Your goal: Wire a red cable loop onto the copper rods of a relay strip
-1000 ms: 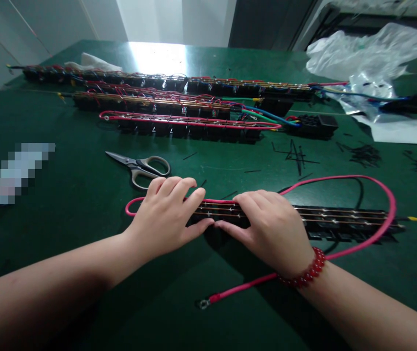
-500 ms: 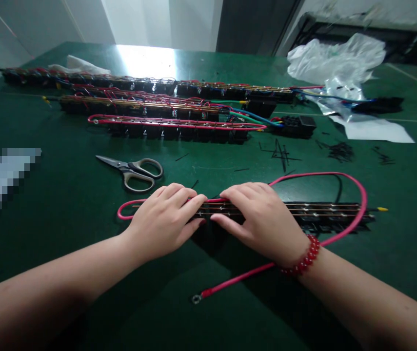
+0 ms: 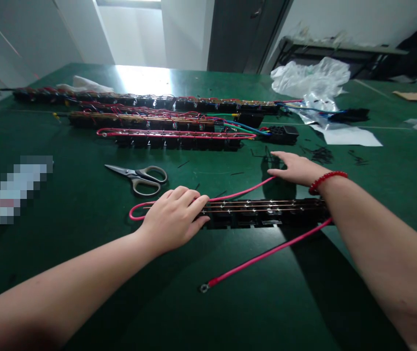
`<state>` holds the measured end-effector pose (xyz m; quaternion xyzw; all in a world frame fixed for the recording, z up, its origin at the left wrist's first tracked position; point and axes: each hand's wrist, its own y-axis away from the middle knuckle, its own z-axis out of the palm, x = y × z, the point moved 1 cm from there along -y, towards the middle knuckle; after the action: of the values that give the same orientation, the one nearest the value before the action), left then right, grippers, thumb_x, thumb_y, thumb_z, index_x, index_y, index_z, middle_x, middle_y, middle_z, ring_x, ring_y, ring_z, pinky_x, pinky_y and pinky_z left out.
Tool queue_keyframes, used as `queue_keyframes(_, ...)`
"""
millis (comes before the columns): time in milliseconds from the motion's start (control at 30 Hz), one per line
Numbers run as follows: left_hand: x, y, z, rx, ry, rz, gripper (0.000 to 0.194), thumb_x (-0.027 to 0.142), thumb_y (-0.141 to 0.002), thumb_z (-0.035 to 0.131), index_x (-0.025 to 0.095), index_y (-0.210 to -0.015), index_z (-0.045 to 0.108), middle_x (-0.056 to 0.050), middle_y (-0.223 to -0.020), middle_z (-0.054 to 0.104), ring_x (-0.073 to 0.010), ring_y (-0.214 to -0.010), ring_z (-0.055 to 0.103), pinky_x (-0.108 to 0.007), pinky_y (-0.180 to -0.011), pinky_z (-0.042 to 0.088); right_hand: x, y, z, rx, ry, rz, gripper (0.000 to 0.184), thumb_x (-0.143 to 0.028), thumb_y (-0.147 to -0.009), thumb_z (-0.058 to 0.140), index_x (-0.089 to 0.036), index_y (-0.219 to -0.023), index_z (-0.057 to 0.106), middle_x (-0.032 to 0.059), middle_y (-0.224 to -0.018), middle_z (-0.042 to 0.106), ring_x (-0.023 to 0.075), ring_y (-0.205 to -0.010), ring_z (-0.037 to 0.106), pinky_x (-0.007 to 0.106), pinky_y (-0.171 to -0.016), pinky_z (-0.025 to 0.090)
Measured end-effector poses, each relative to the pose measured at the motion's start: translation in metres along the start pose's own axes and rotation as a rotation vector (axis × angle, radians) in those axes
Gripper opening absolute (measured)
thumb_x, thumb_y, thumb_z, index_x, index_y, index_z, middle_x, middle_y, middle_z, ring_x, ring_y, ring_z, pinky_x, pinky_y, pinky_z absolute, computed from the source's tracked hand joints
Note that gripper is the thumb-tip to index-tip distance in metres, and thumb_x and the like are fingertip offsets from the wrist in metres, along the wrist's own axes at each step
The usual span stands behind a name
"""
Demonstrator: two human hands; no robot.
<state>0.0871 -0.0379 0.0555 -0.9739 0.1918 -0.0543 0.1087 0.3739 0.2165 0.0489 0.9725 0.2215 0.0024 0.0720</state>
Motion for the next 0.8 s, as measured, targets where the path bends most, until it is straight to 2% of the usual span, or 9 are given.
queue_keyframes(133,0.000,0.000,0.000,-0.019,0.000,0.002,0.038,0.041,-0.100,0.045,0.016,-0.127,0.055,-0.009,-0.119,0.063,-0.0268,-0.106,0.056,-0.042,-0.088,0.051,-0.016,-0.006,0.000,-0.046,-0.012,-0.002,0.067,-0.044,-0.082,0.054,-0.018,-0.143,0.048,0.0146,-0.142,0.056,0.0359,-0.128,0.054,0.051,-0.109,0.043)
queue_keyframes(233,0.000,0.000,0.000,-0.024,0.008,-0.003,0.038,0.040,-0.100,0.044,0.016,-0.127,0.054,-0.009,-0.119,0.063,-0.0266,-0.106,0.055,-0.042,-0.088,0.050,-0.026,-0.007,-0.006,-0.079,-0.053,-0.076,0.064,-0.036,-0.082,0.054,-0.022,-0.144,0.047,0.0080,-0.146,0.053,0.0287,-0.131,0.053,0.040,-0.111,0.043)
queue_keyframes(367,0.000,0.000,0.000,-0.026,0.017,-0.006,0.037,0.040,-0.100,0.045,0.017,-0.127,0.054,-0.008,-0.118,0.064,-0.0266,-0.105,0.055,-0.042,-0.087,0.050,-0.010,-0.011,-0.019,-0.128,-0.065,-0.006,0.073,-0.026,-0.076,0.057,-0.020,-0.147,0.042,0.0117,-0.138,0.060,0.0269,-0.111,0.066,0.037,-0.094,0.054)
queue_keyframes(433,0.000,0.000,0.000,-0.030,0.018,-0.008,0.037,0.040,-0.099,0.045,0.017,-0.127,0.054,-0.008,-0.118,0.064,-0.0267,-0.105,0.055,-0.043,-0.086,0.050,0.002,-0.013,-0.023,-0.161,-0.048,0.053,0.076,-0.024,-0.072,0.060,-0.017,-0.146,0.043,0.0143,-0.130,0.063,0.0277,-0.102,0.068,0.038,-0.087,0.056)
queue_keyframes(533,0.000,-0.001,0.000,-0.029,0.017,-0.006,0.036,0.039,-0.099,0.045,0.017,-0.126,0.054,-0.008,-0.118,0.064,-0.0265,-0.104,0.056,-0.043,-0.085,0.051,0.013,-0.012,-0.025,-0.208,-0.034,0.104,0.076,-0.022,-0.067,0.066,-0.017,-0.141,0.048,0.0137,-0.121,0.067,0.0278,-0.097,0.069,0.038,-0.084,0.056)
queue_keyframes(700,0.001,-0.001,0.001,-0.003,0.009,0.005,0.036,0.038,-0.100,0.045,0.017,-0.127,0.054,-0.009,-0.118,0.064,-0.0263,-0.103,0.057,-0.043,-0.085,0.052,0.007,-0.007,-0.026,-0.260,-0.046,0.143,0.066,-0.019,-0.065,0.069,-0.019,-0.130,0.057,0.0095,-0.114,0.070,0.0267,-0.095,0.069,0.036,-0.082,0.055)
queue_keyframes(800,0.001,0.000,0.002,0.016,0.001,0.012,0.035,0.037,-0.099,0.046,0.017,-0.126,0.055,-0.010,-0.118,0.065,-0.0264,-0.103,0.058,-0.042,-0.083,0.053,-0.007,-0.006,-0.027,-0.295,-0.099,0.154,0.055,-0.018,-0.072,0.070,-0.017,-0.126,0.059,0.0071,-0.105,0.072,0.0220,-0.090,0.070,0.031,-0.078,0.055)
